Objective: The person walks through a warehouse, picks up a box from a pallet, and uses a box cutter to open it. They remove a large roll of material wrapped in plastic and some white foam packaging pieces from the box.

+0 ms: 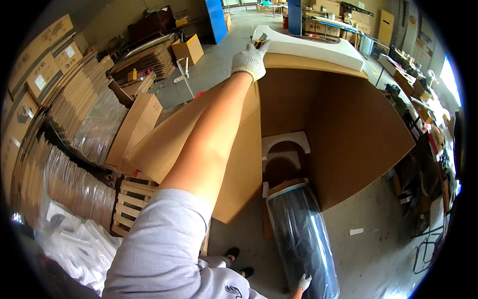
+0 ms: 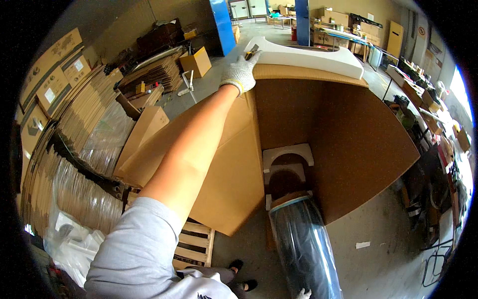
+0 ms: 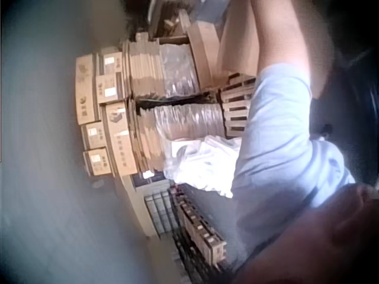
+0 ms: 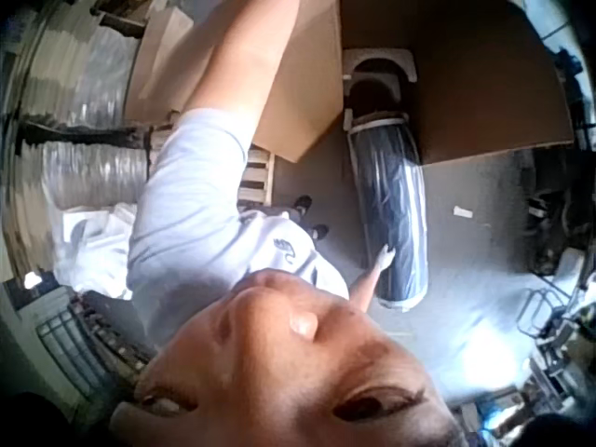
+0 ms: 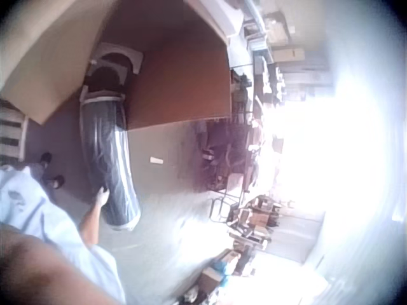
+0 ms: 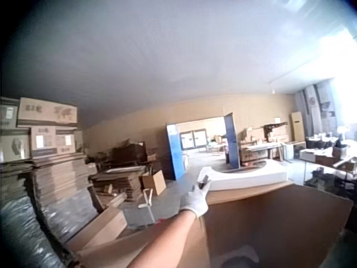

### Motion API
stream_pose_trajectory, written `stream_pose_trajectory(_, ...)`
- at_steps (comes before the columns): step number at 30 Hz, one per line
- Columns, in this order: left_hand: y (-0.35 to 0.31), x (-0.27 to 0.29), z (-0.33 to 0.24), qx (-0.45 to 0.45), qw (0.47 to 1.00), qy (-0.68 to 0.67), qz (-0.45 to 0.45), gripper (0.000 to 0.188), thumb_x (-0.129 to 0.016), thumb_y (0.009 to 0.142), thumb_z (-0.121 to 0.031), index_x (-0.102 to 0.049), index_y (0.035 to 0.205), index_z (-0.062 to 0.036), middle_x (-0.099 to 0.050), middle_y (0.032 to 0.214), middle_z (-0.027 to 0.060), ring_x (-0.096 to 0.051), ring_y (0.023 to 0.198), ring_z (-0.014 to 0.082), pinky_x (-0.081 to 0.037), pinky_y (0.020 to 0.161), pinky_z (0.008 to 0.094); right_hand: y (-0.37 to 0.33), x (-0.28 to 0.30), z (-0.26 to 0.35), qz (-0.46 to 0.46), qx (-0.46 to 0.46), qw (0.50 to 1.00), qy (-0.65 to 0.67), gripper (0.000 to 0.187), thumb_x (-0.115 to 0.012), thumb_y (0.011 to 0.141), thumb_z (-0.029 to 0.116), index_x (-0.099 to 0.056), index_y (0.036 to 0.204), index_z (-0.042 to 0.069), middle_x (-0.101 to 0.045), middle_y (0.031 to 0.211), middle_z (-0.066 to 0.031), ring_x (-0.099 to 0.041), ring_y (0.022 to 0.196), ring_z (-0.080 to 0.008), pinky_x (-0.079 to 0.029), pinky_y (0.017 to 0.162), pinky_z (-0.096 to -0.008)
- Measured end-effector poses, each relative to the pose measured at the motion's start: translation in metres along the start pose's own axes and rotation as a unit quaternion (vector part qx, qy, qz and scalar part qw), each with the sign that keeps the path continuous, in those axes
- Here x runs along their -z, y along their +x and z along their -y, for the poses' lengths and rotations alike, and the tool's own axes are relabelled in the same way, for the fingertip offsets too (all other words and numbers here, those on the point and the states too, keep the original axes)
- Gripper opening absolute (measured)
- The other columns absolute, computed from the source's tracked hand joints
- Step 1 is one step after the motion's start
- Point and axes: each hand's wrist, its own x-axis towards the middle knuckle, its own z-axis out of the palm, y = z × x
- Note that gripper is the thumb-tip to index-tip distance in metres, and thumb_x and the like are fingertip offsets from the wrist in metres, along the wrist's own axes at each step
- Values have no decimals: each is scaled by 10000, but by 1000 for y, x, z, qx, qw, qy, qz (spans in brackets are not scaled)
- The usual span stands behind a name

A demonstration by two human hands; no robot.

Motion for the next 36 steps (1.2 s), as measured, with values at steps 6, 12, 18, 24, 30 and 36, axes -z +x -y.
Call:
stream_pose_trajectory(6,7,0,3,-8,1000,-15,9,808,-569,795,-133,-226,1484,-378,-464,1233,240,-642,924,402,-546,781,474,-6,-40,35,42,10,999,13,558,-628,836,376,-542,1238,0,-611,1175,-242,-592,1068,-393,-467,907,-424)
stream_pose_trajectory(12,10,-1,16,-9,1000,-11,6,830,-570,793,-126,-199,1491,-380,-471,1199,240,-643,920,397,-547,777,473,-53,-46,29,101,3,995,-22,528,-617,848,358,-547,1237,7,-619,1180,-218,-599,1057,-383,-470,901,-427)
stream_pose_trajectory(18,17,-5,9,-11,999,-25,20,806,-554,796,-142,-211,1489,-368,-470,1222,236,-633,970,388,-533,806,470,-63,-39,24,118,-5,993,-27,522,-611,853,355,-547,1240,11,-620,1181,-211,-601,1056,-379,-470,899,-429)
stream_pose_trajectory(24,19,-9,13,-9,999,-29,10,801,-544,789,-144,-223,1485,-375,-466,1252,223,-633,974,384,-526,814,470,-46,-38,29,127,15,991,-29,515,-605,858,352,-547,1243,15,-622,1182,-205,-603,1054,-375,-470,897,-431)
stream_pose_trajectory(30,19,-10,15,-24,999,-10,-32,806,-549,773,-159,-233,1482,-376,-464,1268,229,-646,946,387,-533,791,475,-33,-53,42,159,44,986,-33,508,-599,863,349,-547,1246,19,-623,1183,-198,-605,1052,-371,-470,895,-433)
stream_pose_trajectory(36,21,-9,24,-16,999,-26,9,759,-556,793,-176,-276,1470,-369,-404,1383,209,-612,1047,386,-525,856,448,-36,-61,46,207,75,975,-45,502,-593,869,347,-547,1249,23,-625,1185,-192,-606,1051,-368,-471,893,-435)
